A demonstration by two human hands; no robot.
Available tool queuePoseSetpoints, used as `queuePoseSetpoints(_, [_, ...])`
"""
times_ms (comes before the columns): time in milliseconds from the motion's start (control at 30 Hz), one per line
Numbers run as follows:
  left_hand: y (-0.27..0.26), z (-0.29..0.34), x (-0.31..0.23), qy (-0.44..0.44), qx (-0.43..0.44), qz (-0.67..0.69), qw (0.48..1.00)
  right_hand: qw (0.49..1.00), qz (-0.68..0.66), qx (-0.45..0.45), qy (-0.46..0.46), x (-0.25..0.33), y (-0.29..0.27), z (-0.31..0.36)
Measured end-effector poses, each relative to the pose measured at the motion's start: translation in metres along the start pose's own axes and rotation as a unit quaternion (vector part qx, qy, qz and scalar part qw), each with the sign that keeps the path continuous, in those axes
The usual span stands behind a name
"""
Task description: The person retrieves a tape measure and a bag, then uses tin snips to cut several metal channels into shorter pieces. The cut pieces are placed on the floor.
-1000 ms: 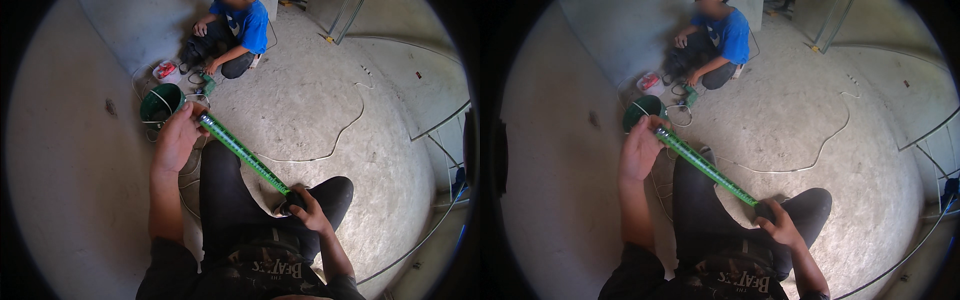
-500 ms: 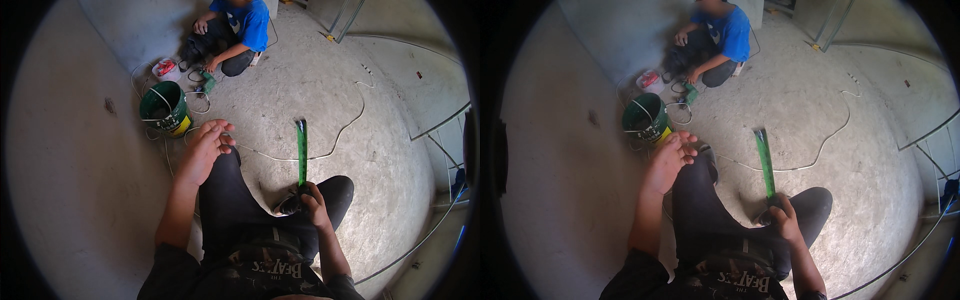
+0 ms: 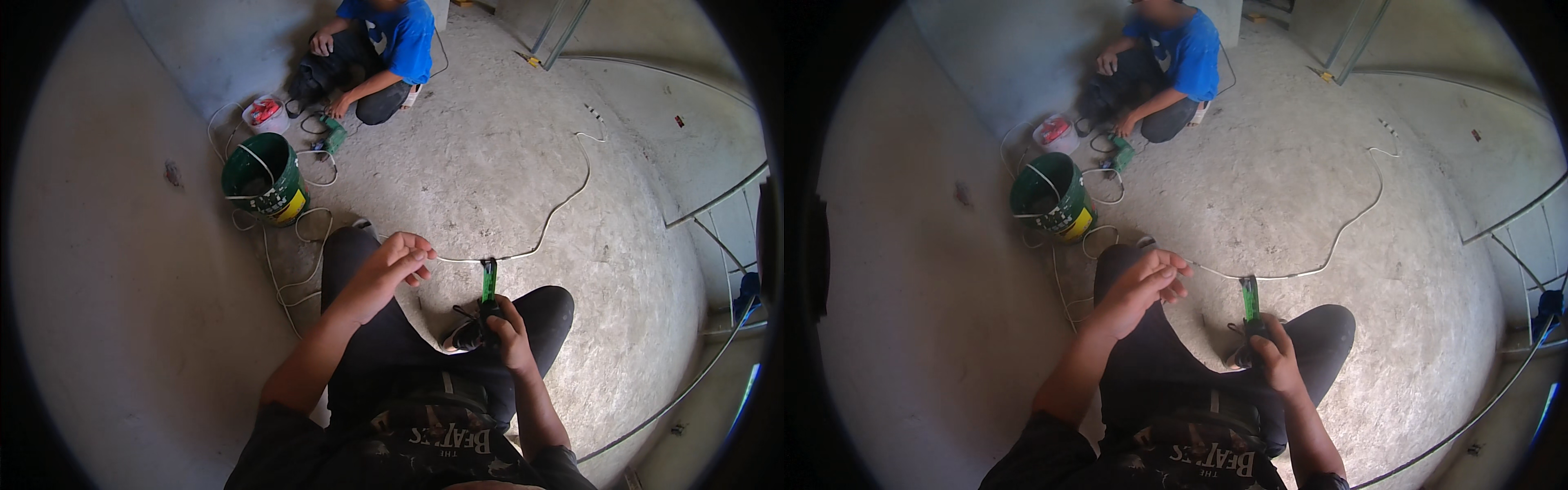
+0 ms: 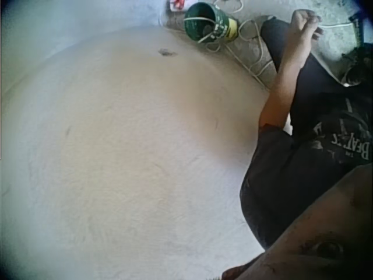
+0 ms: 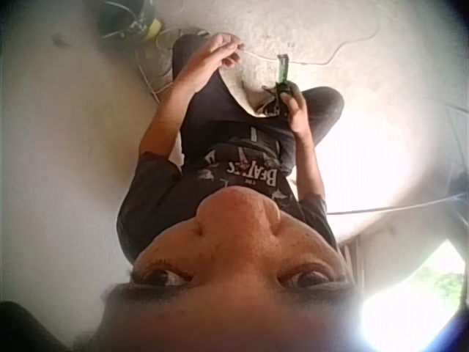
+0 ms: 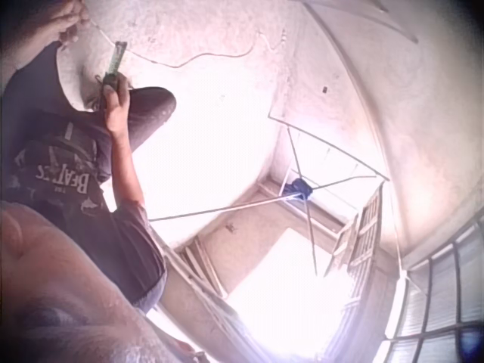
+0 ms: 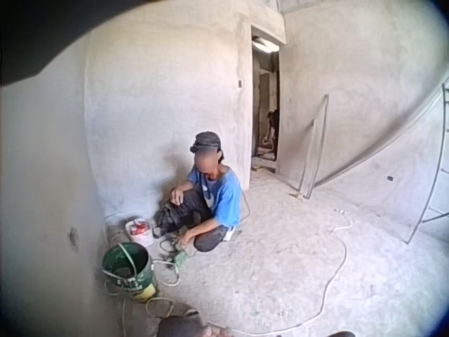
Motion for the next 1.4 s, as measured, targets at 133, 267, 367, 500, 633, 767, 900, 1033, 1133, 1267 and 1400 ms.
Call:
queuePoseSetpoints(133, [0.022, -0.003, 0.007, -0.019, 0.040, -0.015, 0.999, 1.000, -0.009, 0.000, -0.021, -0.009, -0.004, -0.003])
queuePoseSetpoints(267, [0.039, -0.006, 0.025, -0.012, 0.044, -0.066, 0.997, 1.000, -0.007, 0.008, 0.023, -0.001, 0.005, -0.001])
queuePoseSetpoints(367, [0.057, -0.006, 0.041, 0.019, 0.036, -0.199, 0.979, 0.998, 0.064, 0.021, -0.013, 0.004, 0.009, 0.001])
queuePoseSetpoints(500, [0.072, -0.005, 0.066, 0.022, 0.078, -0.281, 0.956, 0.985, 0.144, 0.072, -0.071, 0.021, 0.029, 0.006])
queuePoseSetpoints(633, [0.068, -0.002, 0.056, 0.032, 0.069, -0.275, 0.958, 0.982, 0.161, 0.070, -0.068, 0.032, 0.036, 0.010])
queuePoseSetpoints(767, [0.066, -0.003, 0.059, 0.030, 0.096, -0.237, 0.966, 0.982, 0.159, 0.077, -0.064, 0.029, 0.041, 0.012])
queuePoseSetpoints(900, [0.055, -0.006, 0.064, -0.035, 0.173, -0.199, 0.964, 0.959, 0.221, 0.133, -0.114, 0.020, 0.039, 0.010])
queuePoseSetpoints(1033, [0.019, -0.001, 0.023, -0.078, 0.168, -0.109, 0.977, 0.968, 0.210, 0.119, -0.065, 0.015, 0.037, 0.010])
queuePoseSetpoints(1133, [-0.027, 0.009, -0.026, -0.046, 0.011, -0.034, 0.998, 0.965, 0.229, 0.106, -0.073, 0.015, 0.030, 0.009])
queuePoseSetpoints(1267, [-0.081, 0.014, -0.065, 0.142, 0.015, 0.162, 0.976, 0.961, 0.243, 0.102, -0.078, 0.011, 0.025, 0.009])
queuePoseSetpoints(1400, [-0.093, 0.024, -0.081, 0.139, -0.100, 0.011, 0.985, 0.973, 0.207, 0.093, -0.047, 0.010, 0.029, 0.011])
Point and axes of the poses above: each hand's wrist, its own z-axis away from the middle knuckle, its own y-axis out of the palm, x = y × z, the point moved 3 cm from there along -z, towards the middle knuckle, and after that the axes turned 11 degrees about -z, right-handed, at the moved point
